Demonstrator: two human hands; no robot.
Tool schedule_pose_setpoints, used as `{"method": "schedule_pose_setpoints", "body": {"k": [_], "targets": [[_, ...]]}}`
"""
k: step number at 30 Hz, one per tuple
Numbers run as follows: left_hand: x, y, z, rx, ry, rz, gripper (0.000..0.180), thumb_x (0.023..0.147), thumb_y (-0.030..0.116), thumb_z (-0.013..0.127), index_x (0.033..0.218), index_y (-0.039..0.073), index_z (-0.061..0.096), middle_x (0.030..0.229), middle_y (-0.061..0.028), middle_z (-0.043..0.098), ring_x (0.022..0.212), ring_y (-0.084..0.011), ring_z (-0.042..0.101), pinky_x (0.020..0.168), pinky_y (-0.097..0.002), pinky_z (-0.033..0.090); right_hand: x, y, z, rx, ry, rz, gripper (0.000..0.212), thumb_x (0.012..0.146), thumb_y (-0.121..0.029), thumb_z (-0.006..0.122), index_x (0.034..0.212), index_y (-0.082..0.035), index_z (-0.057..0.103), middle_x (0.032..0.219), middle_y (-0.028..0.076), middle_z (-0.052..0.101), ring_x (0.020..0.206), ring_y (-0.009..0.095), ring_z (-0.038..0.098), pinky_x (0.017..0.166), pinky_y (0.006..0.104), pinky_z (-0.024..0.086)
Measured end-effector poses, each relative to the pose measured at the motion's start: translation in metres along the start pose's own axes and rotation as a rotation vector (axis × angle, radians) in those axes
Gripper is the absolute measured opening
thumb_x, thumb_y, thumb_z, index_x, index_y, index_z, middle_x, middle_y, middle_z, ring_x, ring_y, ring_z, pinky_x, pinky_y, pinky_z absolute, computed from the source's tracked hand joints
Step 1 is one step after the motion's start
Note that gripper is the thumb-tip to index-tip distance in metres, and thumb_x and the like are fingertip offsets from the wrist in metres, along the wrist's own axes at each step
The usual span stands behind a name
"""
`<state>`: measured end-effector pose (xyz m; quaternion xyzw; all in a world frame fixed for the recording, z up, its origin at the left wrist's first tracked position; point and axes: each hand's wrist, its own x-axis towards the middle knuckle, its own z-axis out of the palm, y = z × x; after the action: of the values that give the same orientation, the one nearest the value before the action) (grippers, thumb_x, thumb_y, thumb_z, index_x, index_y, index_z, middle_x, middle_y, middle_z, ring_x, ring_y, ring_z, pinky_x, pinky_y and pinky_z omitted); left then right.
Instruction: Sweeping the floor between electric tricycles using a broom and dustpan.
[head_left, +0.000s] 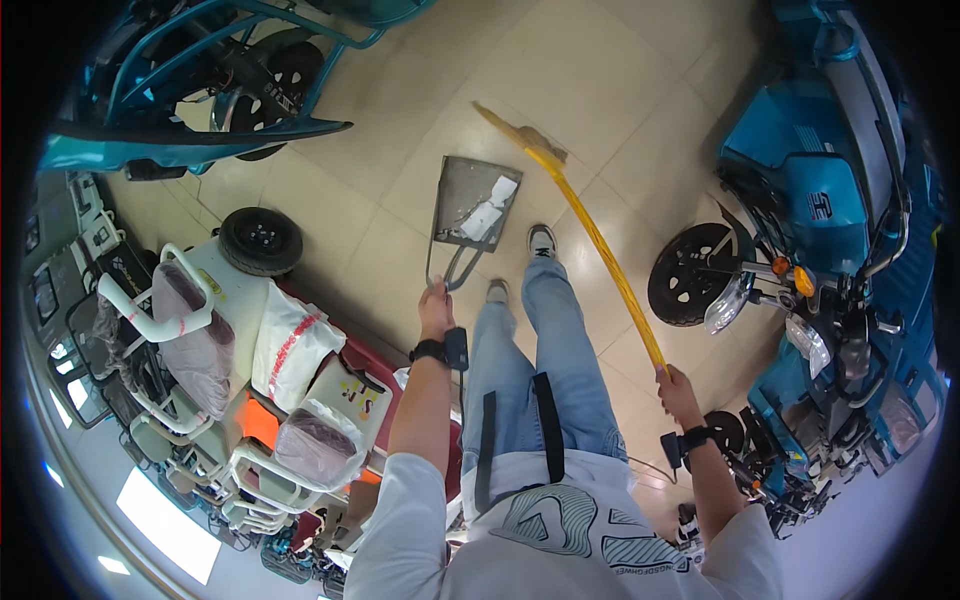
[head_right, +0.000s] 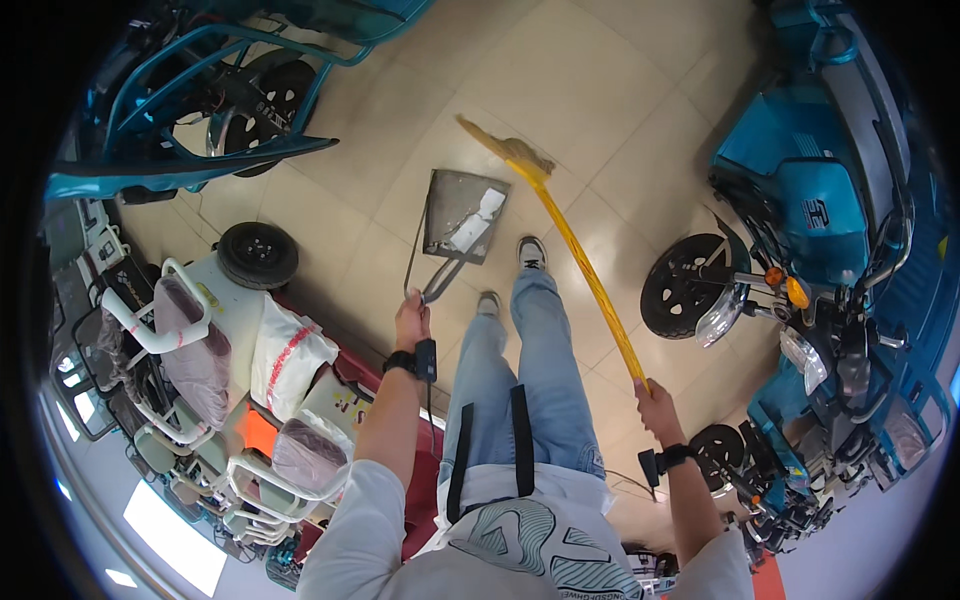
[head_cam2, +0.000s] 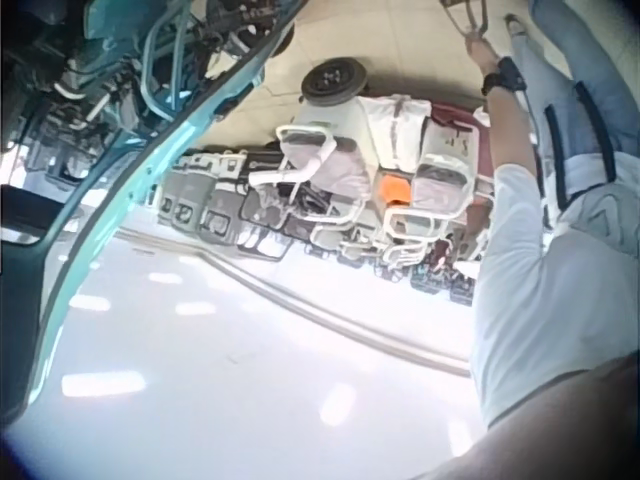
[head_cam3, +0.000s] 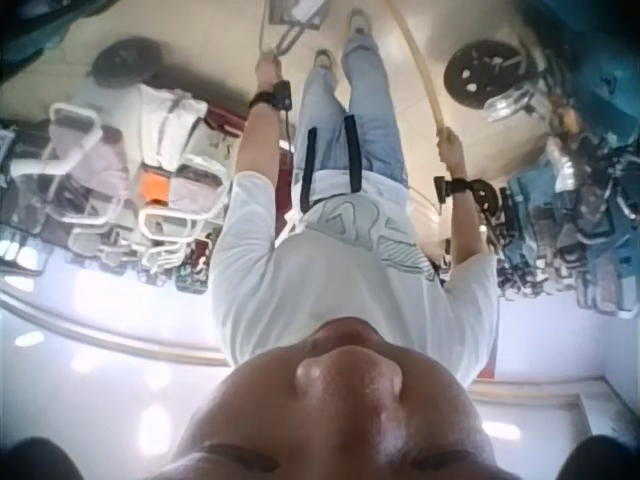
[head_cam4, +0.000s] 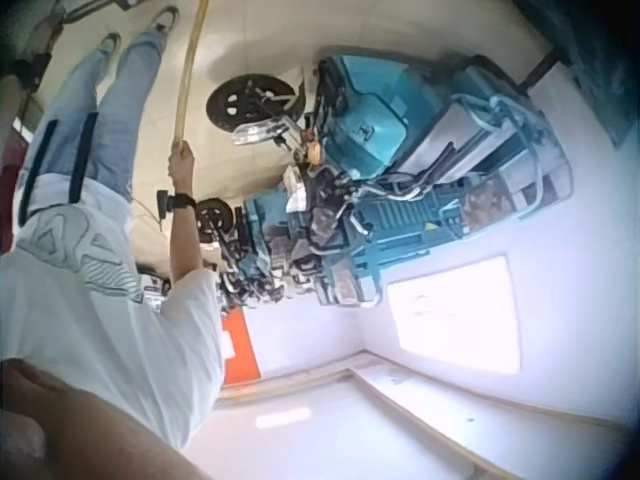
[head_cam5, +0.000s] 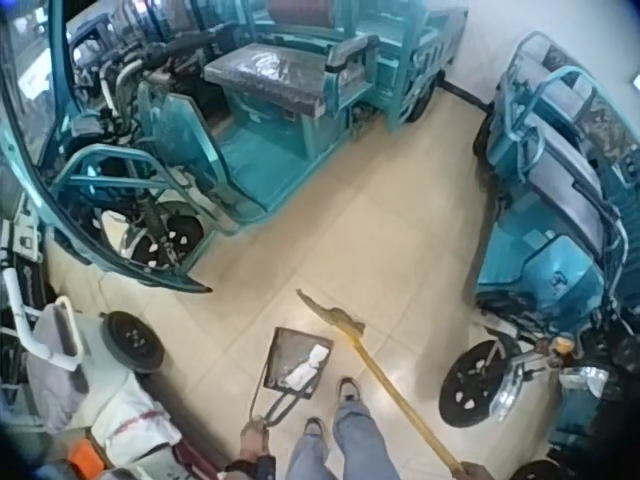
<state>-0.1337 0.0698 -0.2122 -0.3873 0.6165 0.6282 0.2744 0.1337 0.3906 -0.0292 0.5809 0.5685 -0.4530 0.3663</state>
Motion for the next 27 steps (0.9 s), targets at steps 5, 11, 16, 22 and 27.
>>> {"method": "schedule_pose_setpoints", "body": {"k": [5,11,16,22,27], "targets": [[-0.032,-0.013,-0.008,-0.054,0.087,0.048,0.026,0.08,0.028,0.057,0.065,0.008,0.05,0.066,0.0,0.047,0.064,-0.0077,0.046,0.06,-0.0185,0.038,-0.025,0.013,0.038,0.133,0.012,-0.006,0.037,0.085,-0.04,0.04,0.072,-0.007,0.043,0.047,0.0,0.039,0.035,0.009,0.04,0.032,0.0237,0.034],[-0.028,-0.014,-0.029,0.376,-0.052,0.124,0.022,0.077,0.023,0.062,0.077,0.002,0.058,0.066,0.0009,0.052,0.062,-0.0062,0.042,0.058,-0.0209,0.034,-0.04,0.012,0.094,0.1,0.036,-0.008,0.036,0.085,-0.041,0.04,0.073,-0.007,0.043,0.048,-0.001,0.04,0.036,0.009,0.039,0.032,0.0236,0.034],[-0.028,-0.02,-0.053,0.397,0.005,0.207,0.025,0.075,0.025,0.063,0.075,0.001,0.059,0.066,-0.001,0.054,0.059,-0.008,0.044,0.055,-0.0228,0.035,-0.04,0.028,0.137,0.706,-0.406,0.209,0.033,0.085,-0.044,0.041,0.081,-0.011,0.042,0.047,-0.006,0.028,0.033,0.004,0.024,0.031,0.0192,0.021],[-0.012,-0.03,-0.071,0.519,-0.038,0.196,0.032,0.073,0.033,0.064,0.075,0.001,0.06,0.065,-0.0039,0.056,0.06,-0.0118,0.047,0.059,-0.0255,0.038,-0.094,0.044,0.104,0.758,-0.491,0.196,0.032,0.086,-0.043,0.04,0.081,-0.012,0.044,0.046,-0.007,0.026,0.031,0.002,0.02,0.028,0.0166,0.018],[-0.007,-0.037,-0.078,0.557,-0.023,0.142,0.03,0.073,0.033,0.064,0.073,0.003,0.059,0.063,-0.0002,0.053,0.059,-0.01,0.044,0.055,-0.0267,0.037,-0.164,0.059,0.085,0.564,-0.274,0.142,0.028,0.087,-0.038,0.041,0.078,-0.011,0.044,0.046,-0.006,0.028,0.031,0.003,0.022,0.029,0.0178,0.018]]}}
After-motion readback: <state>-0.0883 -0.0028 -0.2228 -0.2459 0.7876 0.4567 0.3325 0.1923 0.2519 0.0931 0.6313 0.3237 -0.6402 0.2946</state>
